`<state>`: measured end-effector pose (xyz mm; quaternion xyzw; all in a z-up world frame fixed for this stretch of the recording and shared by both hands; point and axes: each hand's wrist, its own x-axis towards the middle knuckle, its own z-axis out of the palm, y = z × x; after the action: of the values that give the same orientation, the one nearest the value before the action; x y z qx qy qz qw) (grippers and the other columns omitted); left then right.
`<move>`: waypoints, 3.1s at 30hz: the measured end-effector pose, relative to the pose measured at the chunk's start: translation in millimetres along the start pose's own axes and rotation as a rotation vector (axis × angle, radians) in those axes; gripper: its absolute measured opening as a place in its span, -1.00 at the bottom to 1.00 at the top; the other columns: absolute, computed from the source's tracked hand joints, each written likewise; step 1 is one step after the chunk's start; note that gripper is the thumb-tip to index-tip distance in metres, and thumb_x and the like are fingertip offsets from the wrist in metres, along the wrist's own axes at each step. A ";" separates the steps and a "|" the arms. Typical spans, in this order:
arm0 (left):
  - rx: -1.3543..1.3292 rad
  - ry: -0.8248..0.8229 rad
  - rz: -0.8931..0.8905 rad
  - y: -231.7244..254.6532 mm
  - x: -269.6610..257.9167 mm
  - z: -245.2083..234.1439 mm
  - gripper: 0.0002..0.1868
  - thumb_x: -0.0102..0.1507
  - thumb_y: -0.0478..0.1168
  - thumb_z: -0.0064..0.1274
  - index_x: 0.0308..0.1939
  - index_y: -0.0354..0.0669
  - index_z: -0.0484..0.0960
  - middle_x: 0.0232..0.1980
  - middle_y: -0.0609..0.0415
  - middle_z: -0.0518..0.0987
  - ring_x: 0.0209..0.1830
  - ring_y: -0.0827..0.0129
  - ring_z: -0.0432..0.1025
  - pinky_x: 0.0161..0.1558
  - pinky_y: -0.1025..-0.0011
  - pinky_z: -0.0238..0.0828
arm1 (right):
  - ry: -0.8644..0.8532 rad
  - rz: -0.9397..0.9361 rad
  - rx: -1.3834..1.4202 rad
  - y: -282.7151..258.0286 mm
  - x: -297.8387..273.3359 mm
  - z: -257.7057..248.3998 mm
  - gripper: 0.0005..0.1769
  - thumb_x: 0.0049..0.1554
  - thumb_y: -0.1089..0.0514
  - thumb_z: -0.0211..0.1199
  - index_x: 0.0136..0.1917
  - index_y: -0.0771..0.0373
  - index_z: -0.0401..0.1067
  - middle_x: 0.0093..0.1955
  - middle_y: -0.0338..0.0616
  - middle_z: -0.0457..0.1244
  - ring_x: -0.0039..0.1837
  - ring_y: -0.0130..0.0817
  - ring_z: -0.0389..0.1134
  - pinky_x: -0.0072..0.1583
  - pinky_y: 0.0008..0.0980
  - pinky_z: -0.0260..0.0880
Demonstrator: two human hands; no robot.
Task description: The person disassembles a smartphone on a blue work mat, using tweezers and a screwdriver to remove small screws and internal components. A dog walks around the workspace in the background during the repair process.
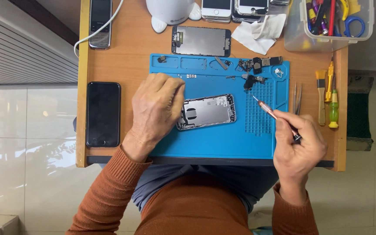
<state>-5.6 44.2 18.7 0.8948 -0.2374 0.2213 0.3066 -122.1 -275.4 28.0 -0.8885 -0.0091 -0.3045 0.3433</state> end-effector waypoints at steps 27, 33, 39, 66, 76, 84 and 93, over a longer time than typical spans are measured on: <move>-1.010 0.618 -0.637 -1.4 17.0 -20.3 -0.43 0.63 -0.08 -0.03 -0.53 -0.04 0.47 -0.64 0.29 0.19 -0.74 0.71 0.11 -0.62 0.66 0.04 | -0.254 -0.059 0.479 -52.1 59.3 54.5 -0.82 0.44 0.32 0.40 0.18 0.56 0.65 -0.26 0.09 0.44 -0.27 -0.25 0.50 -0.14 -0.32 0.51; -1.045 0.577 -0.695 -2.1 17.0 -19.5 -0.41 0.60 -0.02 0.04 -0.54 -0.12 0.51 -0.68 0.25 0.10 -0.76 0.64 0.09 -0.64 0.63 0.03 | -0.389 -0.111 0.431 -69.6 68.9 72.9 -0.82 0.43 0.41 0.32 0.24 0.47 0.68 -0.11 0.16 0.52 -0.21 -0.19 0.55 -0.16 -0.30 0.51; -1.080 0.519 -0.721 0.9 17.5 -16.1 -0.42 0.58 -0.03 0.07 -0.54 -0.15 0.52 -0.69 0.27 0.06 -0.73 0.66 0.08 -0.62 0.65 0.04 | -0.467 -0.104 0.377 -69.6 66.7 83.9 -0.75 0.39 0.47 0.28 0.24 0.39 0.70 -0.08 0.15 0.54 -0.27 -0.26 0.52 -0.26 -0.39 0.45; -0.807 0.056 -0.627 -5.2 4.4 0.6 -0.94 0.44 -0.24 0.38 -0.04 -0.12 0.87 -0.40 0.12 0.65 -0.50 0.76 0.31 -0.45 0.65 0.38 | -0.386 -0.012 0.506 -60.1 66.3 70.6 -0.79 0.46 0.43 0.22 0.24 0.46 0.66 -0.07 0.12 0.53 -0.30 -0.39 0.46 -0.20 -0.43 0.43; -0.821 0.049 -0.659 -14.5 5.5 -4.6 -0.90 0.45 -0.16 0.39 -0.09 -0.08 0.87 -0.39 0.13 0.66 -0.50 0.78 0.30 -0.45 0.69 0.33 | -0.365 0.024 0.530 -48.2 53.0 59.4 -0.80 0.48 0.39 0.22 0.24 0.45 0.65 -0.04 0.13 0.53 -0.29 -0.40 0.44 -0.18 -0.42 0.44; -0.872 -0.044 -0.665 -10.7 6.4 1.7 -0.83 0.46 -0.10 0.37 -0.10 -0.10 0.86 -0.41 0.09 0.69 -0.49 0.76 0.34 -0.44 0.66 0.35 | -0.352 0.029 0.541 -50.0 49.9 57.7 -0.79 0.48 0.39 0.20 0.24 0.45 0.64 -0.05 0.13 0.53 -0.29 -0.40 0.44 -0.18 -0.41 0.44; -0.883 -0.152 -0.615 -8.8 9.9 0.7 -0.78 0.49 -0.07 0.29 -0.08 -0.13 0.85 -0.39 -0.01 0.73 -0.51 0.60 0.44 -0.48 0.60 0.40 | -0.356 -0.031 0.527 -51.9 52.3 59.9 -0.81 0.47 0.40 0.23 0.18 0.42 0.67 -0.08 0.09 0.52 -0.29 -0.40 0.44 -0.18 -0.41 0.44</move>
<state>7.4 47.1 19.6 0.7226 -0.0566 -0.0645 0.6859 -59.2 -209.0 53.3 -0.8079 -0.1613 -0.1368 0.5501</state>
